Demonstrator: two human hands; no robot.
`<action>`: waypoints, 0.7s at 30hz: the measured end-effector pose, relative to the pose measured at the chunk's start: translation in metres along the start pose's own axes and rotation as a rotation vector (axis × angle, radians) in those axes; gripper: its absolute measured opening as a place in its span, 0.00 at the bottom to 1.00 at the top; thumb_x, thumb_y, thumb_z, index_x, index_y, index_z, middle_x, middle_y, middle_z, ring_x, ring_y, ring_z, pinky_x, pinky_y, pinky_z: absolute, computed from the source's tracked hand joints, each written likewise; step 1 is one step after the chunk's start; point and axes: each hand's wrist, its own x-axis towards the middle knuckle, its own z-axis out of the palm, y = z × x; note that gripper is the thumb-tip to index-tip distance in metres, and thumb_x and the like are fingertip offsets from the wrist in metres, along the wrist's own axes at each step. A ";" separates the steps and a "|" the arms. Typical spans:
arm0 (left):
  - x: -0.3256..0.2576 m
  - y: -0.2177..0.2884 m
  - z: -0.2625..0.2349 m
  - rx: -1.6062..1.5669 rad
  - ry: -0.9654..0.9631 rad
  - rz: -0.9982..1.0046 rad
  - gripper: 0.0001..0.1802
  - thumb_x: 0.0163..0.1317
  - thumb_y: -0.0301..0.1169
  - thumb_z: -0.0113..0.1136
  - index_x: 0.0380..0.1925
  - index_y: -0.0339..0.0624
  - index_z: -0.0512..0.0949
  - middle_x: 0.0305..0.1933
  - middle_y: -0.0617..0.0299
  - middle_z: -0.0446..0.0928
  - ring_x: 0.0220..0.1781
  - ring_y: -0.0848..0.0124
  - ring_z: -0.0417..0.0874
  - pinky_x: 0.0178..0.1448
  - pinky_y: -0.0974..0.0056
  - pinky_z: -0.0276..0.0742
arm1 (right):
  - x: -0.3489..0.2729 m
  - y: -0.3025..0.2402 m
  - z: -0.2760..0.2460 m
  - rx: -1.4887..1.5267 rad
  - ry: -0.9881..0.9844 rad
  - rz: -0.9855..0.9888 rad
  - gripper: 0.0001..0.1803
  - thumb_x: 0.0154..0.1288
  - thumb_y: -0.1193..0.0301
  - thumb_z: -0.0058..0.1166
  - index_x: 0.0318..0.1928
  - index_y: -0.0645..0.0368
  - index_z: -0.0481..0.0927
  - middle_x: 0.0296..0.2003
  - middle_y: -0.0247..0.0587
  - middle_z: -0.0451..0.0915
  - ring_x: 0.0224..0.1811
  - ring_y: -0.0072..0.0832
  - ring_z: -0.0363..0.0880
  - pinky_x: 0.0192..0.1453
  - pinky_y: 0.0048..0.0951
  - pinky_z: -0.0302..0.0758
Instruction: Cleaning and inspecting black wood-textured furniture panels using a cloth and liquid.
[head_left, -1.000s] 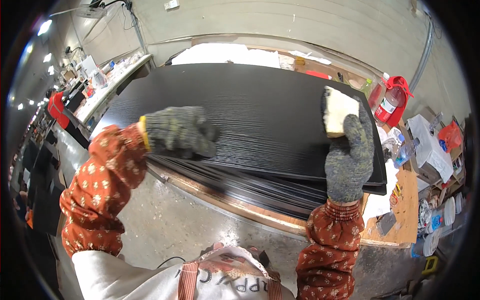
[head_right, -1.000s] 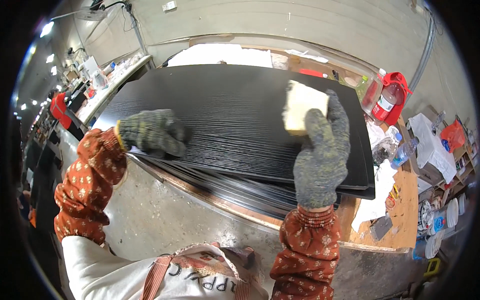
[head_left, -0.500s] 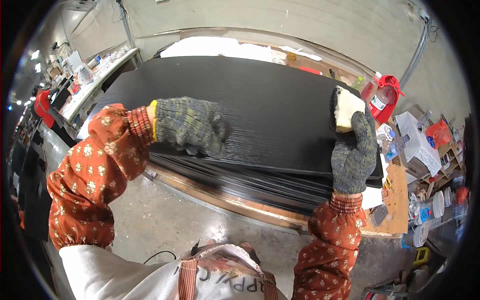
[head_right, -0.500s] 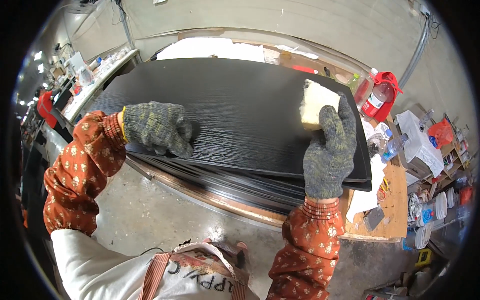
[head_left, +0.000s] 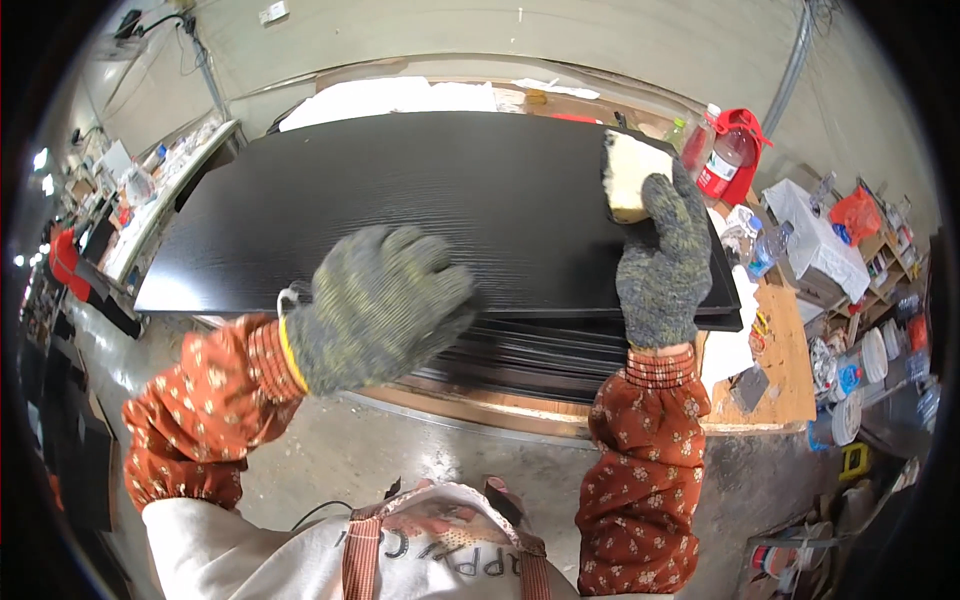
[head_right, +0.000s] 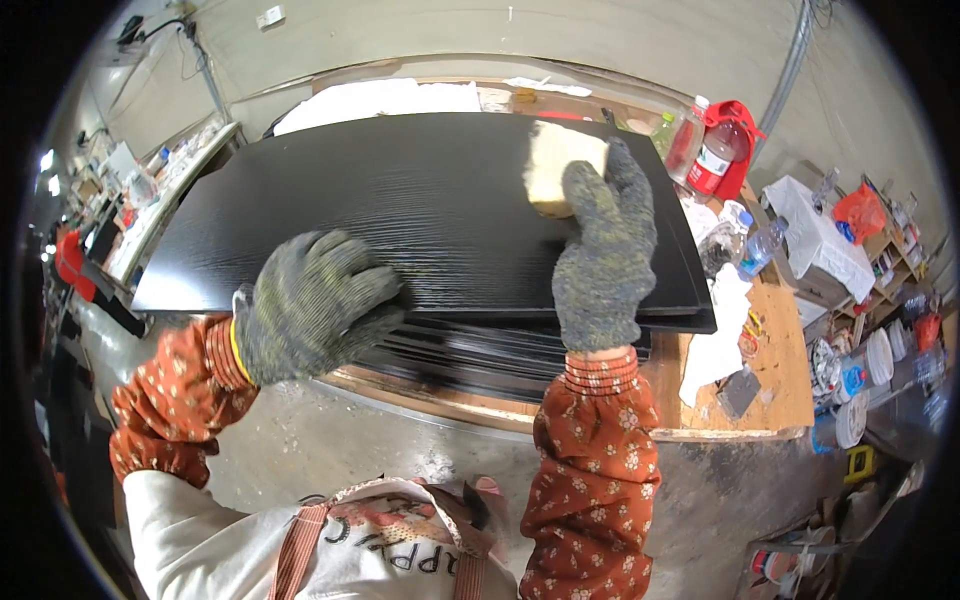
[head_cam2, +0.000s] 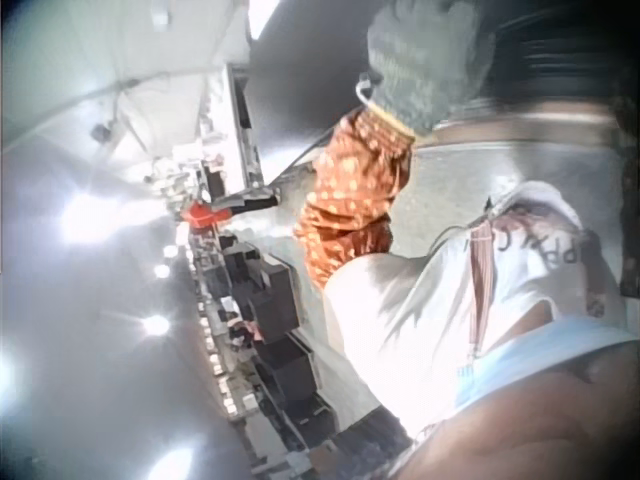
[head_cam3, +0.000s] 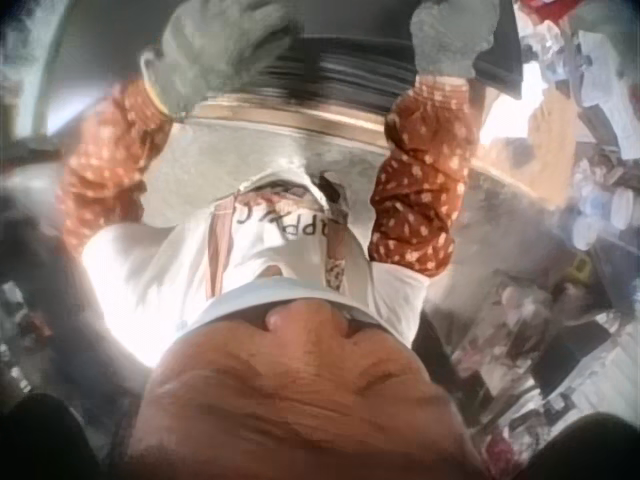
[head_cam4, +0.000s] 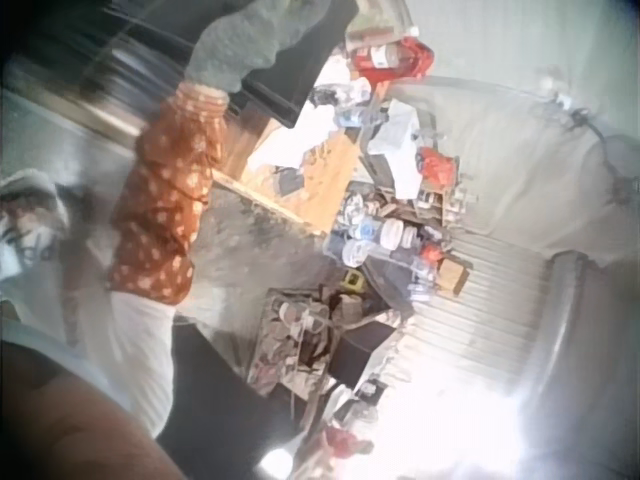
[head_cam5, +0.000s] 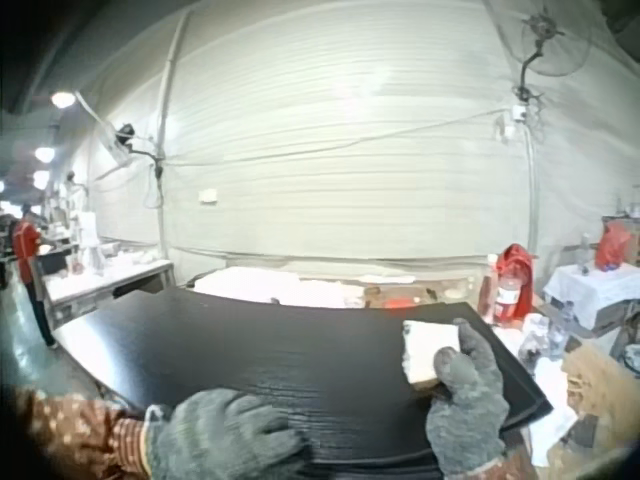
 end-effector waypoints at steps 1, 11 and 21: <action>-0.007 0.005 0.005 0.079 0.084 -0.014 0.15 0.48 0.36 0.67 0.34 0.44 0.77 0.31 0.59 0.74 0.31 0.60 0.75 0.34 0.55 0.70 | 0.000 0.001 0.002 0.138 0.007 0.077 0.24 0.55 0.86 0.52 0.53 0.54 0.77 0.58 0.48 0.70 0.61 0.40 0.70 0.61 0.34 0.73; -0.017 0.016 0.027 0.163 0.333 -0.039 0.16 0.43 0.28 0.71 0.33 0.42 0.75 0.30 0.60 0.72 0.30 0.61 0.74 0.33 0.55 0.68 | 0.002 -0.004 0.001 0.363 0.039 0.286 0.34 0.43 0.94 0.51 0.52 0.51 0.78 0.59 0.47 0.70 0.64 0.42 0.68 0.63 0.36 0.73; -0.013 0.031 0.040 0.201 0.360 -0.078 0.16 0.45 0.28 0.68 0.35 0.45 0.75 0.33 0.62 0.73 0.32 0.63 0.74 0.36 0.55 0.68 | 0.000 -0.003 0.006 0.275 0.043 0.151 0.33 0.45 0.94 0.48 0.52 0.52 0.78 0.58 0.49 0.71 0.59 0.43 0.72 0.56 0.34 0.77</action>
